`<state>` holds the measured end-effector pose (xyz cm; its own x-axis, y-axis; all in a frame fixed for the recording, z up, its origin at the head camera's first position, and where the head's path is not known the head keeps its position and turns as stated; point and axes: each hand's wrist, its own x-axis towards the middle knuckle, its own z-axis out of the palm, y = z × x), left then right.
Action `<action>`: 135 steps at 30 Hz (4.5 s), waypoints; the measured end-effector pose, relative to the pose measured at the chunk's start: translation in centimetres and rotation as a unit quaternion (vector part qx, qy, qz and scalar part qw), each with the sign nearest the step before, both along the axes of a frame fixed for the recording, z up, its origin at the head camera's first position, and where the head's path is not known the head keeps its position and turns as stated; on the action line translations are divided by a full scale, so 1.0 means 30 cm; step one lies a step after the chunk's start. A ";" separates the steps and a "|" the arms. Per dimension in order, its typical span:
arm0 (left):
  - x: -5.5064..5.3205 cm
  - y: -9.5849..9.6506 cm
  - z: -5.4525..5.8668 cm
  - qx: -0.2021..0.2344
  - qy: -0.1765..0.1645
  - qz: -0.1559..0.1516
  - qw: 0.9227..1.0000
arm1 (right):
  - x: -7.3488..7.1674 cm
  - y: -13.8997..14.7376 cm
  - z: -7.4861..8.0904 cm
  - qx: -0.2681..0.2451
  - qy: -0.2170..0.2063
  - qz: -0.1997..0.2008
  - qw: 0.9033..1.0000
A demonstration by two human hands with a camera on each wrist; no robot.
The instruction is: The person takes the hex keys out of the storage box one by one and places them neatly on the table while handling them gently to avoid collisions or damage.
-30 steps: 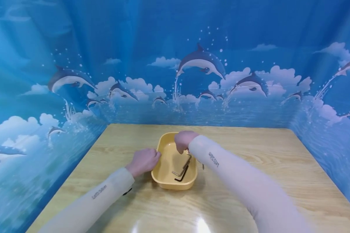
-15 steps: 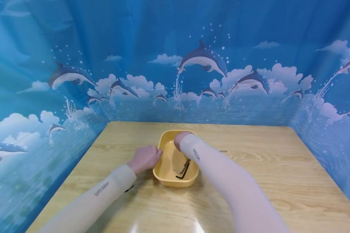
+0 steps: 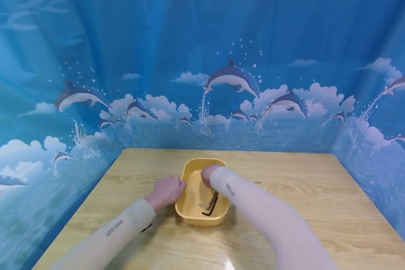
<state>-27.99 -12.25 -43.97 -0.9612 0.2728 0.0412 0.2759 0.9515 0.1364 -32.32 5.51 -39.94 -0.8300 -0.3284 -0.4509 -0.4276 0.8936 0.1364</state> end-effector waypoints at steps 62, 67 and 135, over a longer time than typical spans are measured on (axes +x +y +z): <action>0.000 -0.002 0.002 0.016 -0.022 0.010 1.000 | 0.077 0.746 0.061 -0.251 -0.032 -0.125 0.959; -0.005 -0.005 -0.003 0.013 -0.018 0.009 1.000 | 0.067 0.759 0.031 -0.250 -0.028 -0.144 0.957; -0.009 -0.015 -0.010 0.027 -0.041 0.010 0.999 | 0.117 0.719 -0.114 -0.263 -0.010 -0.197 0.944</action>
<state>-28.26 -12.70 -44.27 -0.9672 0.2529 -0.0227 0.2427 0.9472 0.2097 -28.82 27.07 -43.34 -0.9276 -0.1794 -0.3278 -0.0462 0.9256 -0.3757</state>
